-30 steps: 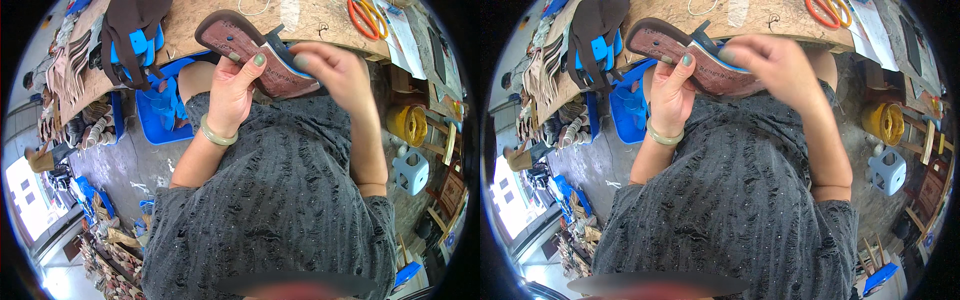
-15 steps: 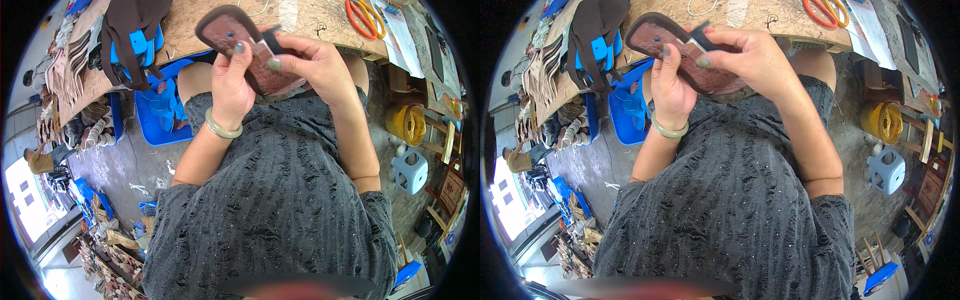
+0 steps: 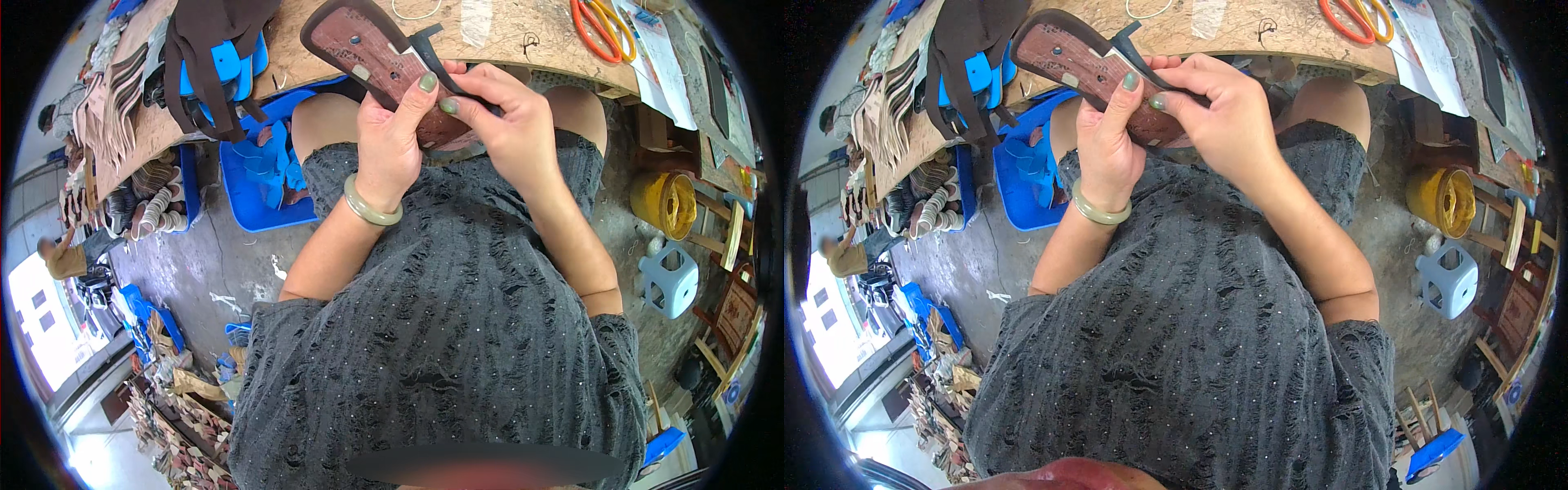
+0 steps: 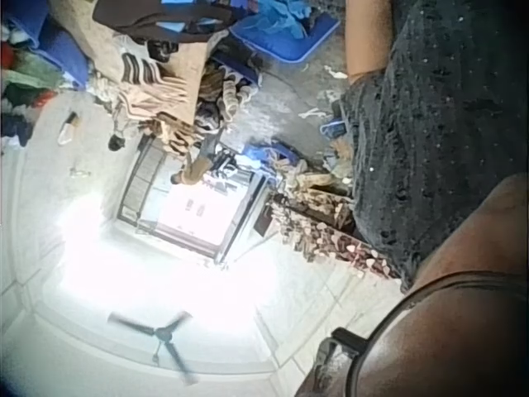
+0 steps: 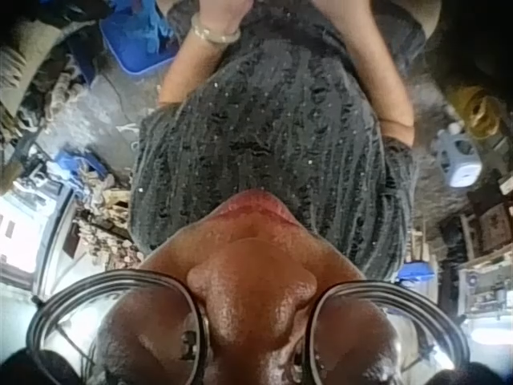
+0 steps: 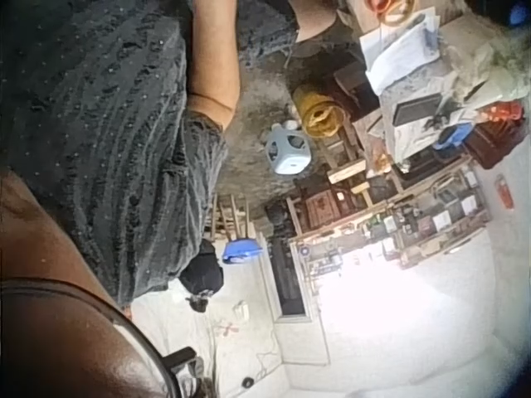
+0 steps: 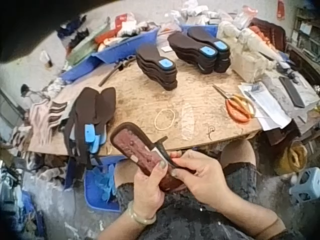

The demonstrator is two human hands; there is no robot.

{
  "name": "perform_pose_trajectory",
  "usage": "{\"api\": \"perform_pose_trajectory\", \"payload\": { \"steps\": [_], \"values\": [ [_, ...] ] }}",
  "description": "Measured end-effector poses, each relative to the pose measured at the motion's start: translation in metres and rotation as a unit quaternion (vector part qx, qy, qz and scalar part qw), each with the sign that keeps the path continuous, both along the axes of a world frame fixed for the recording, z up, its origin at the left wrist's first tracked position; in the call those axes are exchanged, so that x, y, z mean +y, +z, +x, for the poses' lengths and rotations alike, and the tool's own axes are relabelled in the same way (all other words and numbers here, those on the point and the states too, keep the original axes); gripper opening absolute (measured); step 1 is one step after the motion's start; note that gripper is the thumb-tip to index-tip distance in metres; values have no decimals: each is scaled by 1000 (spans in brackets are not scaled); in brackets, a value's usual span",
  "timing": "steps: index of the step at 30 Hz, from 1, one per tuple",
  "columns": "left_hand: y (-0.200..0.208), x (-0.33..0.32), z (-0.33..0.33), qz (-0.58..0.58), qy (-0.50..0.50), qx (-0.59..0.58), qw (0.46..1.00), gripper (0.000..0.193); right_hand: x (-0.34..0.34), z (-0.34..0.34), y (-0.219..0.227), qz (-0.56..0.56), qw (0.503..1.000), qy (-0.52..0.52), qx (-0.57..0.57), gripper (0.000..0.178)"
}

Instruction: Trimming excess material from shoe insoles using scissors and checking fit.

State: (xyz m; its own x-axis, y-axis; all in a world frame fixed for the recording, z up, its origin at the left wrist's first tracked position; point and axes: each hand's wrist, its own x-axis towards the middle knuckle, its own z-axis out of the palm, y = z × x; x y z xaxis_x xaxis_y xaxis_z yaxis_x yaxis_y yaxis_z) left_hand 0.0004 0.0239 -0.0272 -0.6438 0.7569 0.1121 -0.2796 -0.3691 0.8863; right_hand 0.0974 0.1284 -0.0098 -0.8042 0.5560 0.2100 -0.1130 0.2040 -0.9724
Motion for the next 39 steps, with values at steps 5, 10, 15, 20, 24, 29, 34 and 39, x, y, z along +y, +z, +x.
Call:
{"api": "perform_pose_trajectory", "payload": {
  "steps": [5,10,15,20,24,29,34,39],
  "values": [
    [1,2,3,2,23,-89,996,29,-11,-3,-9,292,952,-77,58,29],
    [4,0,-1,10,-22,-154,988,37,-23,5,-13,461,886,-53,-5,49],
    [-1,-9,-9,27,-57,-134,989,40,-29,17,-9,457,889,-24,-23,48],
    [15,-16,-15,3,-127,-85,988,44,13,19,7,166,984,-55,25,26],
    [18,-19,-5,25,-224,-140,964,46,25,0,13,-364,909,201,-20,42],
    [22,-23,3,0,-210,-160,965,44,6,-4,11,-438,877,195,-37,47],
    [33,-22,6,-35,-202,-126,971,36,5,2,25,-308,930,175,-95,45],
    [23,-21,9,-73,-185,-114,973,34,8,-2,25,-115,971,129,-168,41]
  ]
}}
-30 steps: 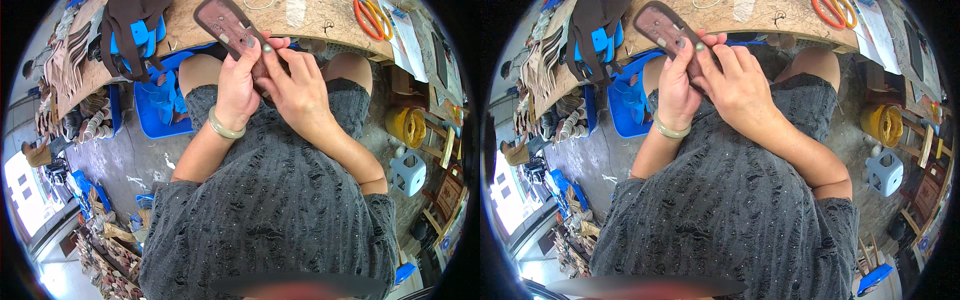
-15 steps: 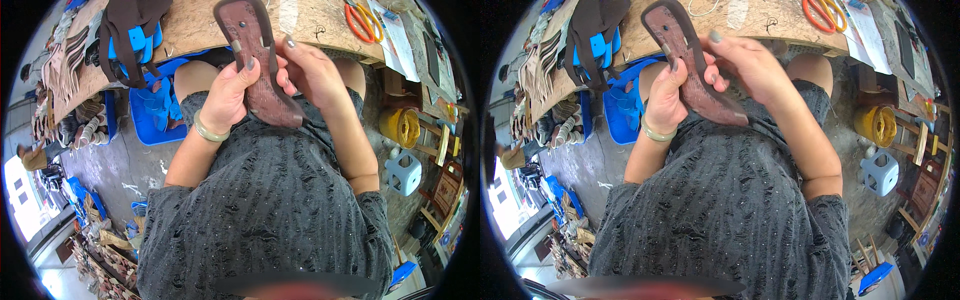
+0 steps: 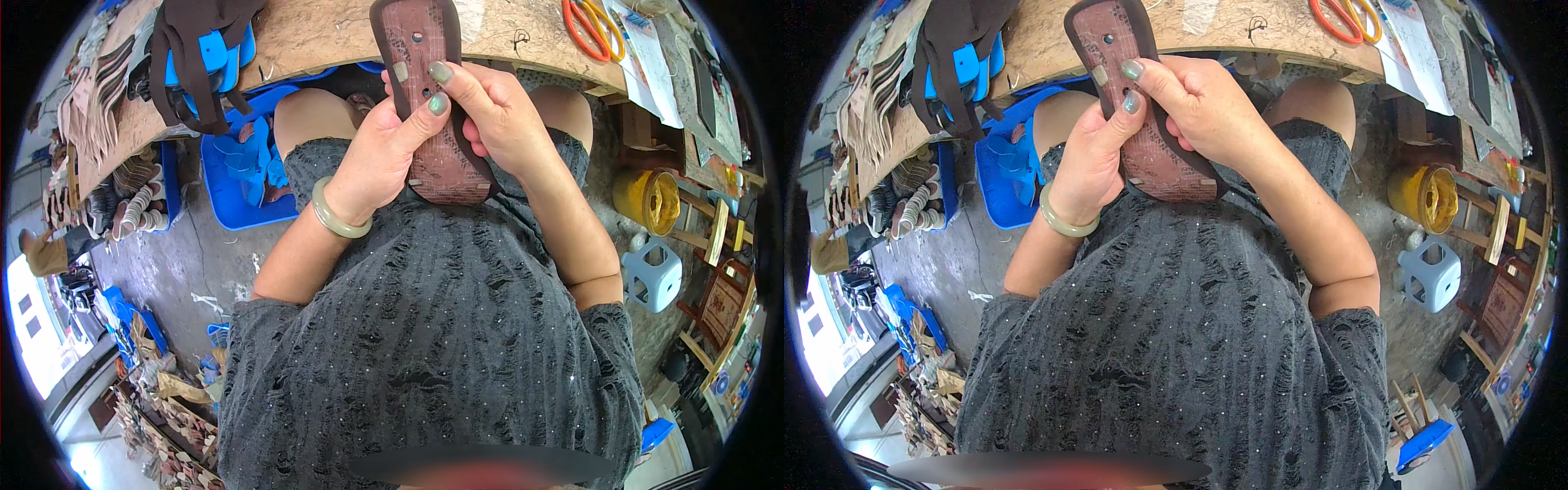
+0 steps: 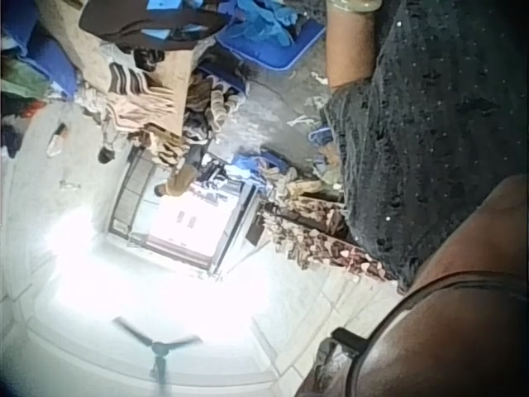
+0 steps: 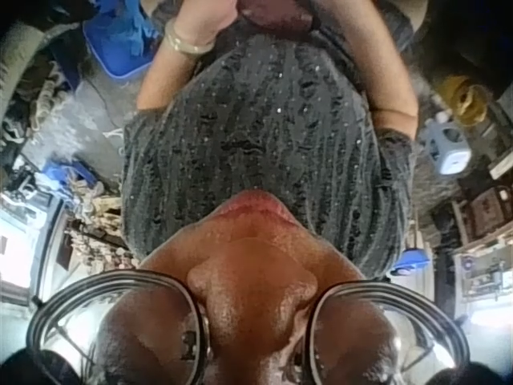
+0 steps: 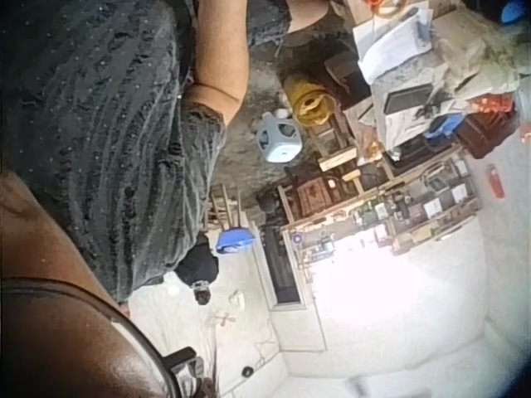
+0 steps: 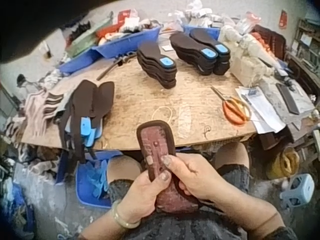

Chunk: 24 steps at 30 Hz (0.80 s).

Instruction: Trimming excess material from shoe insoles using scissors and checking fit.

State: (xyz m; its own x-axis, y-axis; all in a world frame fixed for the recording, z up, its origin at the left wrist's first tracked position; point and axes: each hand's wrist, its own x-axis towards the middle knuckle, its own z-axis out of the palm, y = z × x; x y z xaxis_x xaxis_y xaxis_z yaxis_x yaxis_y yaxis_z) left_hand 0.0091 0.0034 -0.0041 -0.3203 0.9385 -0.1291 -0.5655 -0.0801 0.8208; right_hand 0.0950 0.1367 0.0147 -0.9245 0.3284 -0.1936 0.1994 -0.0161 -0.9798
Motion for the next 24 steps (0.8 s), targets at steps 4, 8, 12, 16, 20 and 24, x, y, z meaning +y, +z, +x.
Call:
{"api": "perform_pose_trajectory", "payload": {
  "steps": [4,8,12,16,20,24],
  "values": [
    [1,-1,3,-8,5,-11,1000,36,3,2,-3,-17,1000,14,-8,42],
    [-3,1,6,5,-17,14,1000,45,3,1,-7,-115,990,52,68,45],
    [2,10,1,63,16,-51,997,63,2,0,-6,-124,992,-2,25,45],
    [-2,16,-7,4,21,-7,1000,80,7,0,-18,-134,991,7,9,46],
    [-7,20,-5,-35,89,117,988,68,1,2,-16,-104,994,-25,-5,47],
    [-12,17,-8,10,31,160,987,53,2,4,-28,-106,994,-22,12,51]
  ]
}}
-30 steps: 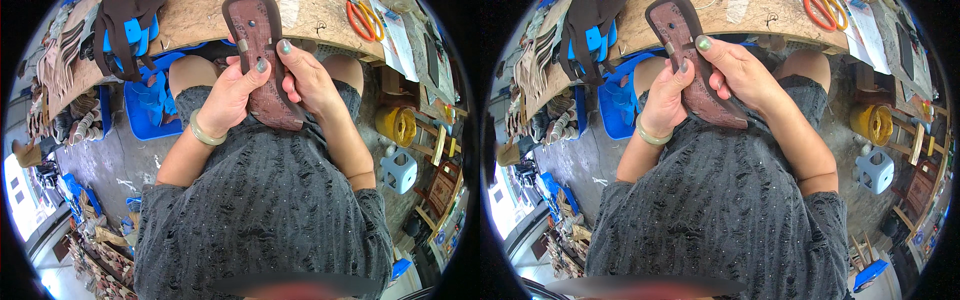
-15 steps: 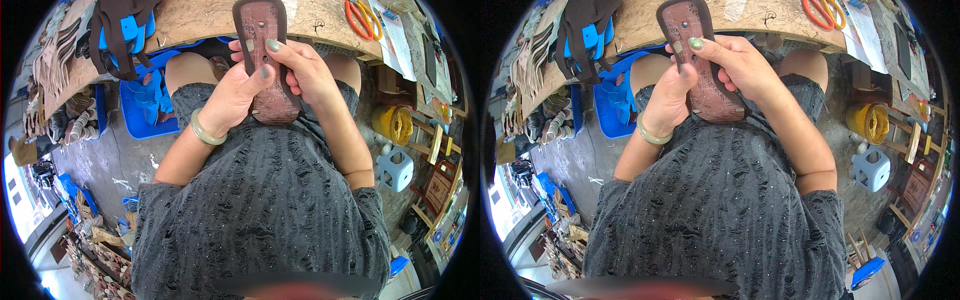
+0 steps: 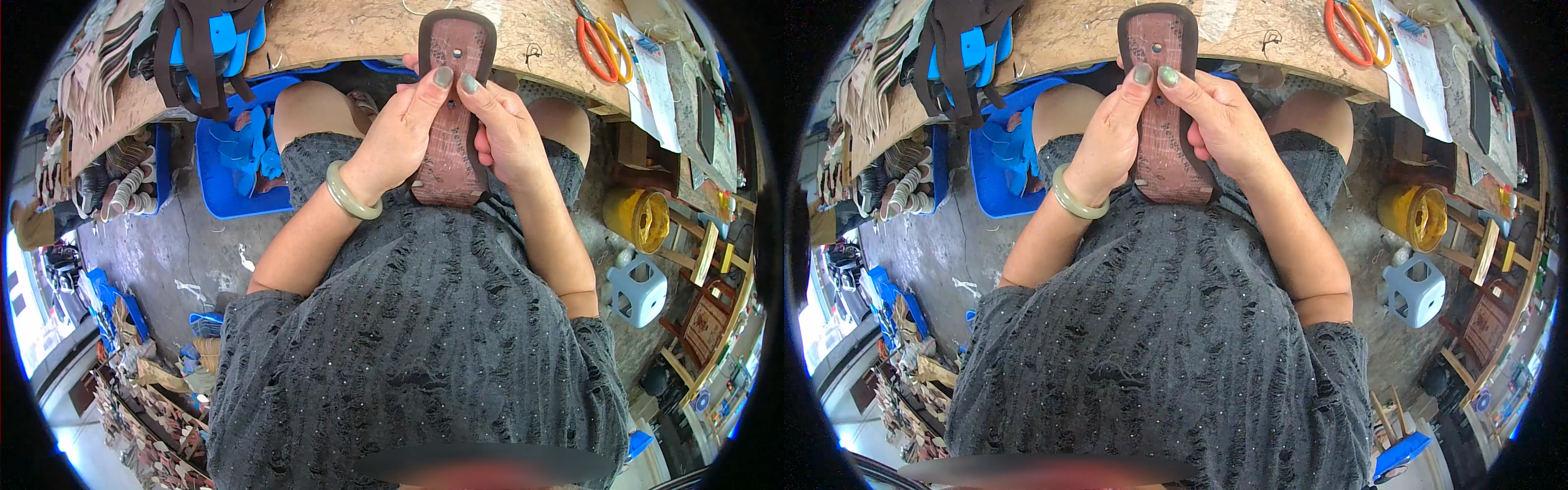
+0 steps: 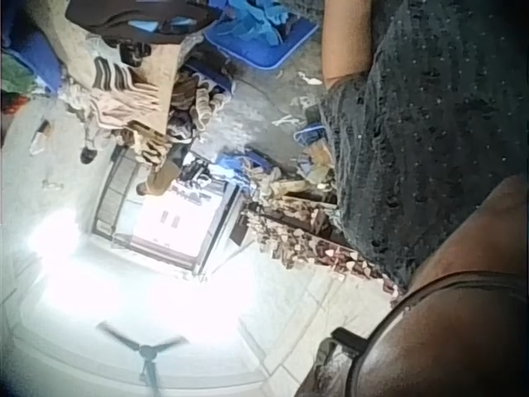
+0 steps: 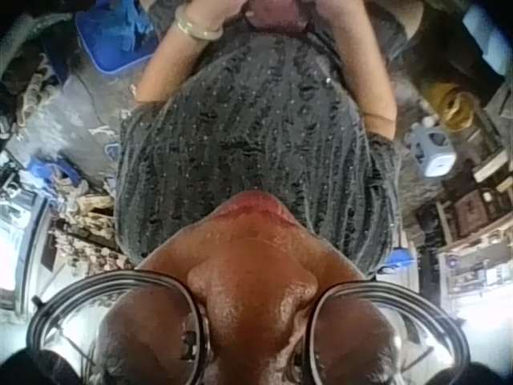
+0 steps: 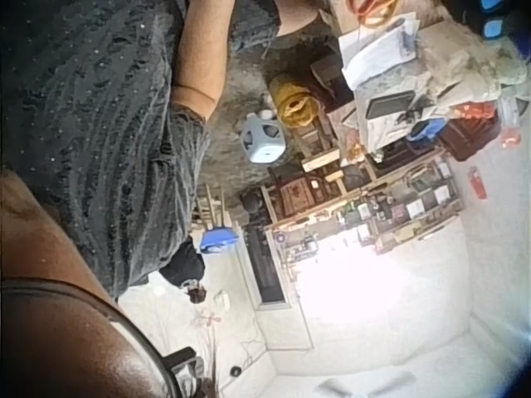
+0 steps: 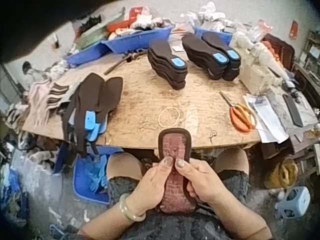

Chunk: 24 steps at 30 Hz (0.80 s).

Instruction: Trimming excess material from shoe insoles using scissors and checking fit.

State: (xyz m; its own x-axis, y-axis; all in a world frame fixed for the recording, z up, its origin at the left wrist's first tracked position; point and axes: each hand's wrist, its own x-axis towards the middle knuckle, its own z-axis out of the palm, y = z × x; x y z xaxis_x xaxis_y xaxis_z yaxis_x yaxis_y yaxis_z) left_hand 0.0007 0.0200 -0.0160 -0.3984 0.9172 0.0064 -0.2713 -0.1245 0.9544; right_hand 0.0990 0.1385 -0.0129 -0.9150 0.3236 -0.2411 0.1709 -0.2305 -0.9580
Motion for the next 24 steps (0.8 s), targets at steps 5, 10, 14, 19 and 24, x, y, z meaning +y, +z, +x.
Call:
{"api": "perform_pose_trajectory", "payload": {
  "steps": [5,10,14,19,24],
  "values": [
    [0,-4,5,-9,-93,-191,977,51,13,-9,-8,-80,976,74,189,60],
    [-7,-6,4,-11,-117,-251,961,55,-16,-69,72,-189,980,-58,0,47],
    [-7,-1,2,-6,-142,-235,962,55,30,-38,18,-57,978,137,147,77],
    [-7,-3,1,-31,-113,-243,963,56,28,-42,11,-87,960,160,211,66],
    [11,-2,-5,-11,-94,-108,990,47,40,-24,0,-47,975,105,191,79]
  ]
}}
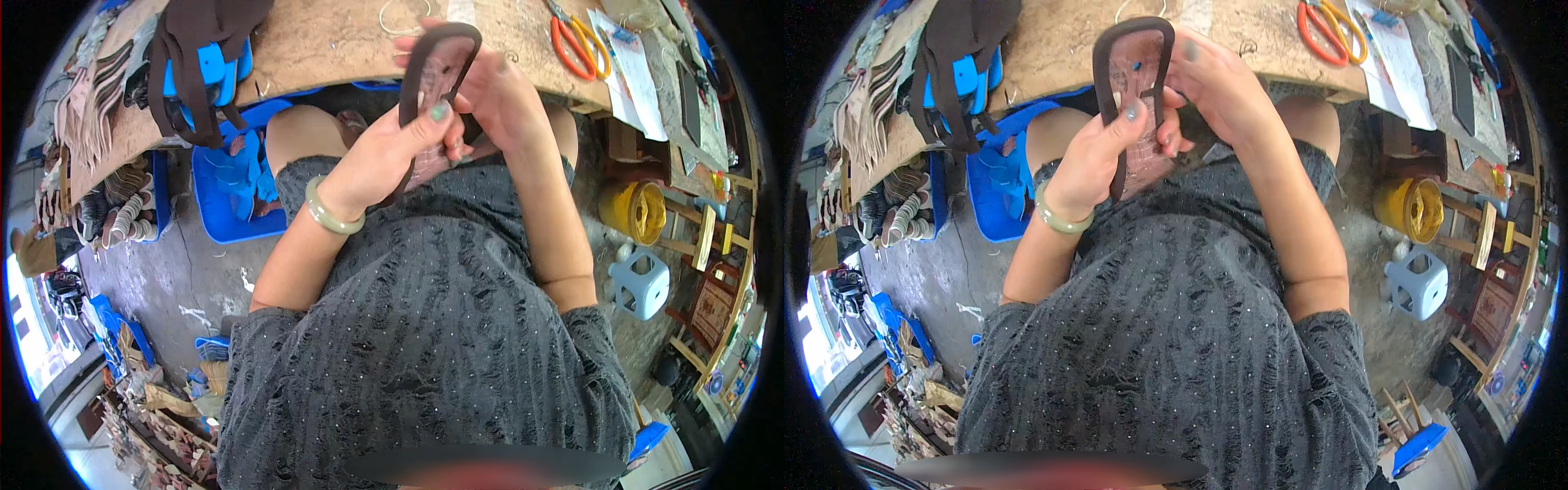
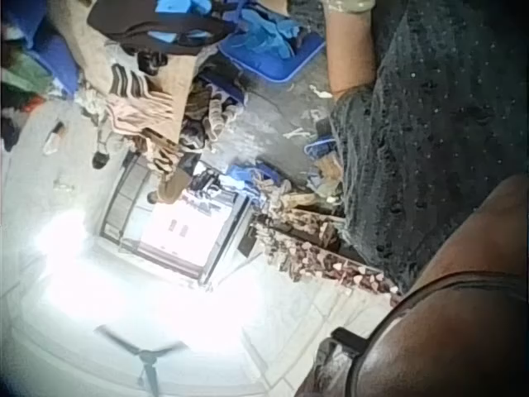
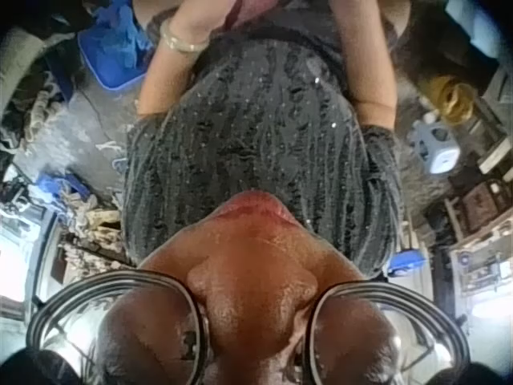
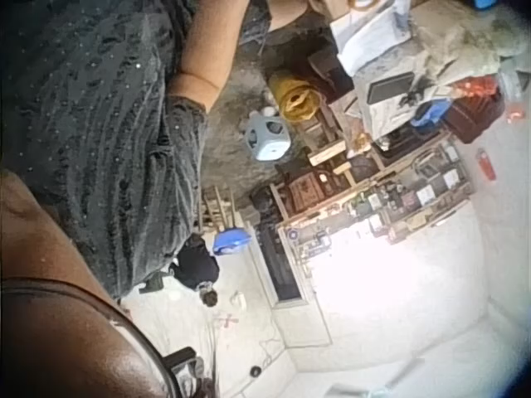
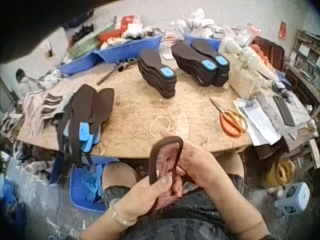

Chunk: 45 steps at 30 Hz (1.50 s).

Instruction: Trimming excess material from shoe insoles using scissors and checking fit.

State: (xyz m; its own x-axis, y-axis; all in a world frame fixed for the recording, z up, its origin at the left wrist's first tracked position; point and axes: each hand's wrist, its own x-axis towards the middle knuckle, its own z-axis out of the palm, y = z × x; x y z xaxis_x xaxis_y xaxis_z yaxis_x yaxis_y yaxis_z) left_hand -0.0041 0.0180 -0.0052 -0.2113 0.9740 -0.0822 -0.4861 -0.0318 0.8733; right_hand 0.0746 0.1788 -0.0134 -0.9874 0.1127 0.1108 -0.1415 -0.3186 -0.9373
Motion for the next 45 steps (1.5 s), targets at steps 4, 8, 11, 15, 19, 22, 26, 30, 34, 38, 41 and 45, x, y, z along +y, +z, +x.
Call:
{"api": "perform_pose_trajectory", "payload": {
  "steps": [4,8,11,15,19,22,26,30,34,38,41,45],
  "values": [
    [31,-4,-3,-9,181,637,749,48,4,26,19,31,976,-208,55,77],
    [41,-8,-1,-55,222,802,552,70,-3,40,30,22,972,-226,-65,50],
    [36,-7,-5,-54,205,812,544,71,-10,39,37,116,958,-216,-148,41],
    [30,1,-5,-70,212,821,526,63,-14,22,21,353,868,-338,-88,35],
    [17,9,-10,-69,226,801,550,54,-13,16,18,209,928,-304,-62,34],
    [-3,22,-10,-42,269,771,576,47,-22,10,16,70,957,-280,-30,33],
    [-17,29,-10,-61,289,668,683,38,-18,1,34,159,935,-311,-62,32],
    [1,26,-15,-33,213,121,969,28,-2,0,50,67,972,-223,-3,39],
    [-8,26,-37,156,134,-221,953,37,17,4,10,147,948,-281,21,38],
    [2,24,-31,112,180,-258,943,39,-9,17,-15,69,984,-120,-110,45],
    [2,24,-30,105,185,-251,944,43,-18,17,-15,72,977,-144,-137,47],
    [-17,22,-47,179,113,-281,936,43,-18,17,-8,-7,986,-73,-149,44]
  ]
}}
